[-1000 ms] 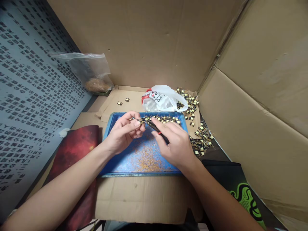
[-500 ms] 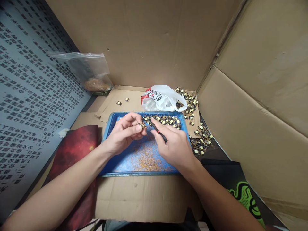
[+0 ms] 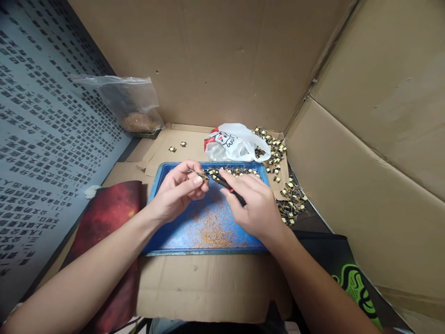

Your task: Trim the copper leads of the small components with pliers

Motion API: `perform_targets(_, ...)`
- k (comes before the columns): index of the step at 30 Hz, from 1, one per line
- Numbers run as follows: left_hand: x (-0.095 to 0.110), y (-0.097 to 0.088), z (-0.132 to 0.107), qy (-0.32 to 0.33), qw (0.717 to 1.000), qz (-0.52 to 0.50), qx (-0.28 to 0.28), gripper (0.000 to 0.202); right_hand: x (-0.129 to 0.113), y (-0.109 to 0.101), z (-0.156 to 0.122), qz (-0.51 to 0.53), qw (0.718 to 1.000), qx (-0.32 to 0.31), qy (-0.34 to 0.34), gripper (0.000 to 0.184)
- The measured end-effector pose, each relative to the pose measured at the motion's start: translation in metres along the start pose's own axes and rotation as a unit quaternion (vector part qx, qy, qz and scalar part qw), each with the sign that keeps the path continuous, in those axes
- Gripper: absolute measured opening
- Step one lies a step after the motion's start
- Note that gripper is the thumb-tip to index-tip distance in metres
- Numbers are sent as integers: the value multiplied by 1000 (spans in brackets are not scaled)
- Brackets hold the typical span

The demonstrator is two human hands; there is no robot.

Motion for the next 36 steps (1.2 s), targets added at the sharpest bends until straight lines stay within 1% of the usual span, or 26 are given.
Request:
perform_targets(4, 0, 1, 0, -15, 1000, -3, -2, 38, -3, -1, 0, -35, 999, 1, -28, 43)
perform_targets(8, 0, 2, -1, -16, 1000, -11, -10, 38, -2, 0, -1, -46, 998, -22, -29, 43)
perform_targets(14, 0, 2, -1, -19, 1000, -13, -15, 38, -4, 1, -2, -51, 998, -32, -34, 45)
perform_targets(23, -2, 3, -1, -24, 999, -4, -24, 38, -6, 4, -5, -41, 999, -20, -19, 45)
perform_targets(28, -2, 1, -1, -13, 999, 12, -35, 35, -10, 2, -4, -22, 1000, -7, -6, 44)
perform_targets(32, -3, 2, -2, -5, 999, 30, -36, 33, -11, 3, -3, -1, 999, -14, 32, 42)
perform_targets(36, -5, 2, -3, 27, 998, 59, -18, 32, -15, 6, -1, 17, 998, -11, 56, 39)
Point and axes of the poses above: each hand's wrist, its own z-axis towards the middle knuckle, its own y-axis out of the palm, x = y × z, the point moved 2 cm from there along z, towards the middle knuckle, and after that the axes turned 13 degrees about -y, right-handed, at the moved point
